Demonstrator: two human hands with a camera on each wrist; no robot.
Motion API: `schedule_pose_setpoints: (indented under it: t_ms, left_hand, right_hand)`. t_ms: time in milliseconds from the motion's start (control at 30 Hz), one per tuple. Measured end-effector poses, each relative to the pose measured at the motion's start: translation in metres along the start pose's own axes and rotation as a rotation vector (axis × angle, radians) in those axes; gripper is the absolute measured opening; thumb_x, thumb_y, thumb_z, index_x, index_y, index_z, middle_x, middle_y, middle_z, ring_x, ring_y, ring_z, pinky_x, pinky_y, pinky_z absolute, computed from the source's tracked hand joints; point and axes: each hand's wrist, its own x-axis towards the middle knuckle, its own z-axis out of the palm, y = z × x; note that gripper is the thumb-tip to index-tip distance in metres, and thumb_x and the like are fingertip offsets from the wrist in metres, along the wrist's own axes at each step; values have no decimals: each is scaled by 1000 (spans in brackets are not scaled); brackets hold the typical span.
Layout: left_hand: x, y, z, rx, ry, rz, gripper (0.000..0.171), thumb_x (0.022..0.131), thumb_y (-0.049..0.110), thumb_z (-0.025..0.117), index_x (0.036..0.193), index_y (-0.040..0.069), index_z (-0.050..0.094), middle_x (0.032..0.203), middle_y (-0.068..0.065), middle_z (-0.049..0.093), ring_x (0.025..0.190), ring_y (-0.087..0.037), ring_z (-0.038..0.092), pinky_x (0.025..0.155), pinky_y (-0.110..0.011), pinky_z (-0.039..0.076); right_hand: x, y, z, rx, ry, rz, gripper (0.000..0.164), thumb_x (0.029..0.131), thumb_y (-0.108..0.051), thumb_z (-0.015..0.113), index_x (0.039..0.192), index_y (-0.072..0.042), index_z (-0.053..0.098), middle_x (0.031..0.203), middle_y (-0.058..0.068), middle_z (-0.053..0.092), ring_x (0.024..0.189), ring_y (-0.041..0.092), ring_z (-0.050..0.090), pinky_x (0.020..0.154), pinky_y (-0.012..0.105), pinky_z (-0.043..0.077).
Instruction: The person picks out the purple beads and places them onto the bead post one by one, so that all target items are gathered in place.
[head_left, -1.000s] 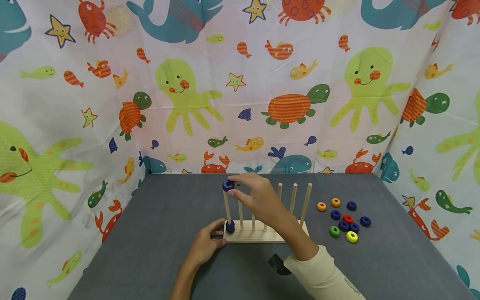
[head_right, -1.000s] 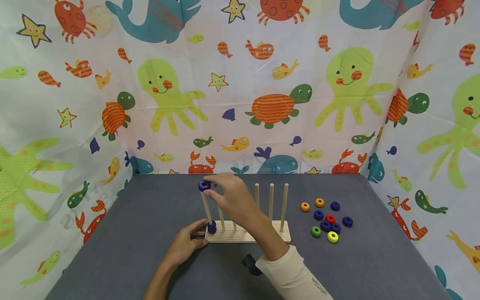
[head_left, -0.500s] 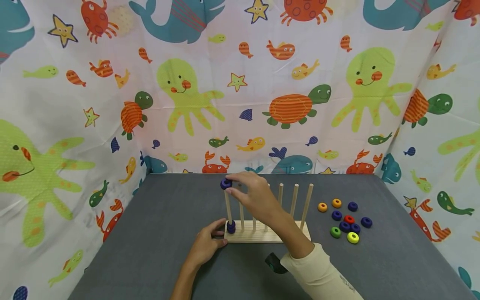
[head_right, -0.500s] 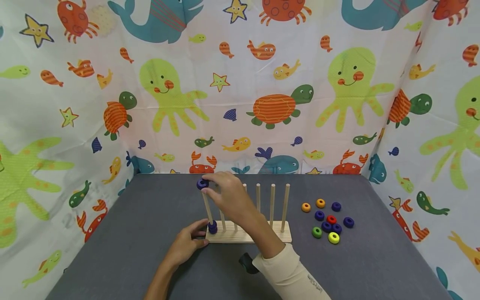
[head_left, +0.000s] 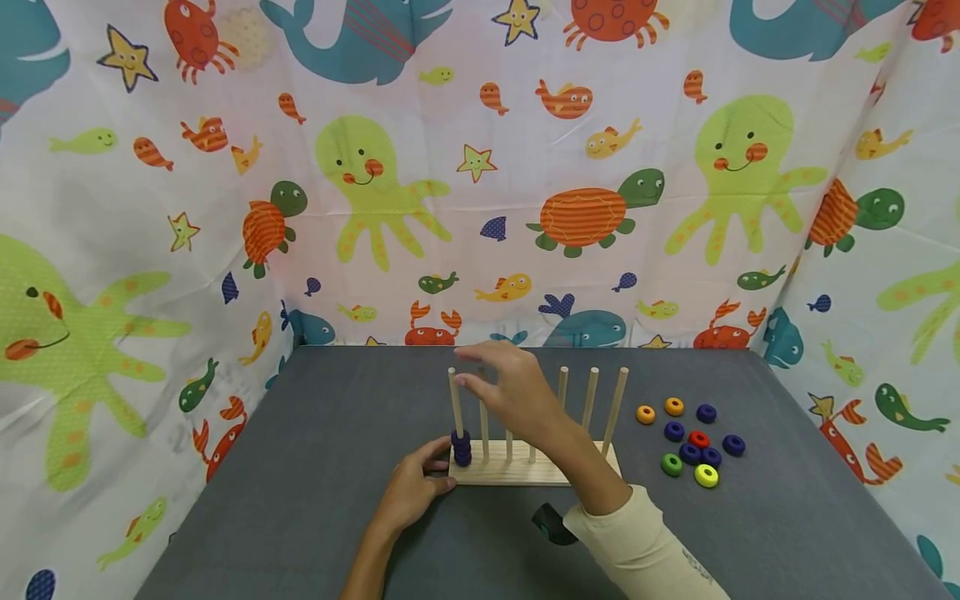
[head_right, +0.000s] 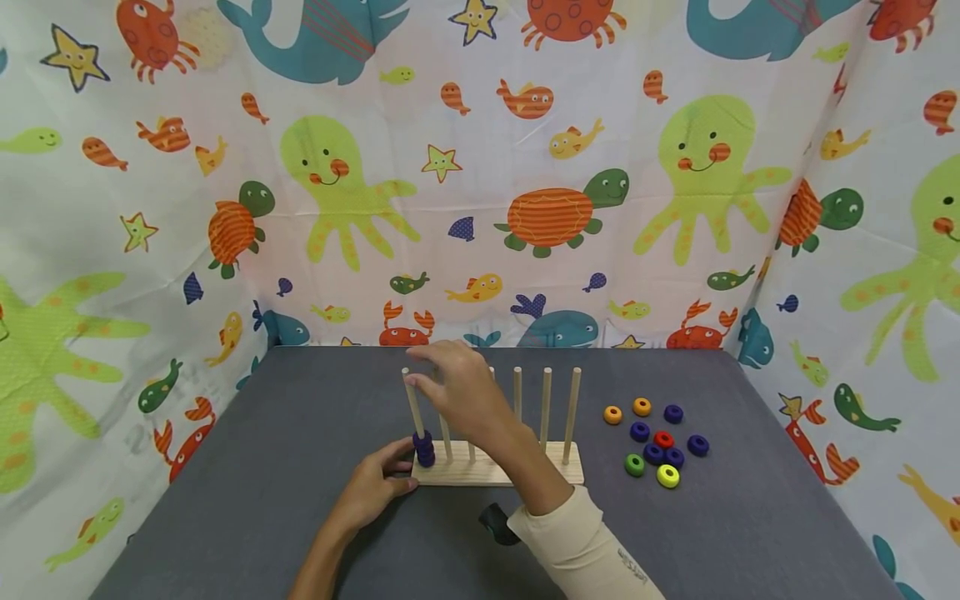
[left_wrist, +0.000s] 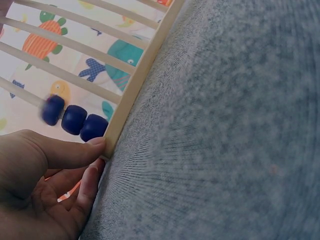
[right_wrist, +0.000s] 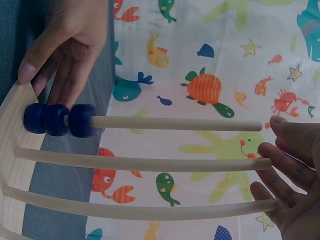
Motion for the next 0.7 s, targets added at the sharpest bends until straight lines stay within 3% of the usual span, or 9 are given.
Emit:
schedule_pose_setpoints:
  t_ms: [600, 700]
  left_hand:
    - [-1, 0, 1, 0, -1, -23, 63, 89, -3, 78, 149, 7, 60, 149, -17, 62, 122, -32, 69, 98, -50, 55]
    - [-1, 0, 0, -1, 1, -29, 64, 89, -3, 78, 149, 8, 60, 150, -16, 62, 122, -32, 69, 98, -50, 55]
  right_hand:
    - [-22, 9, -46, -33, 210, -95, 34, 89, -7, 86, 121, -6, 78, 119, 7, 78, 110, 23, 71, 92, 45, 59]
    - [-28, 12, -55, -45, 250, -89, 34, 87, -5, 87, 120, -6, 79, 117, 6, 79, 106, 22, 71, 91, 35, 59]
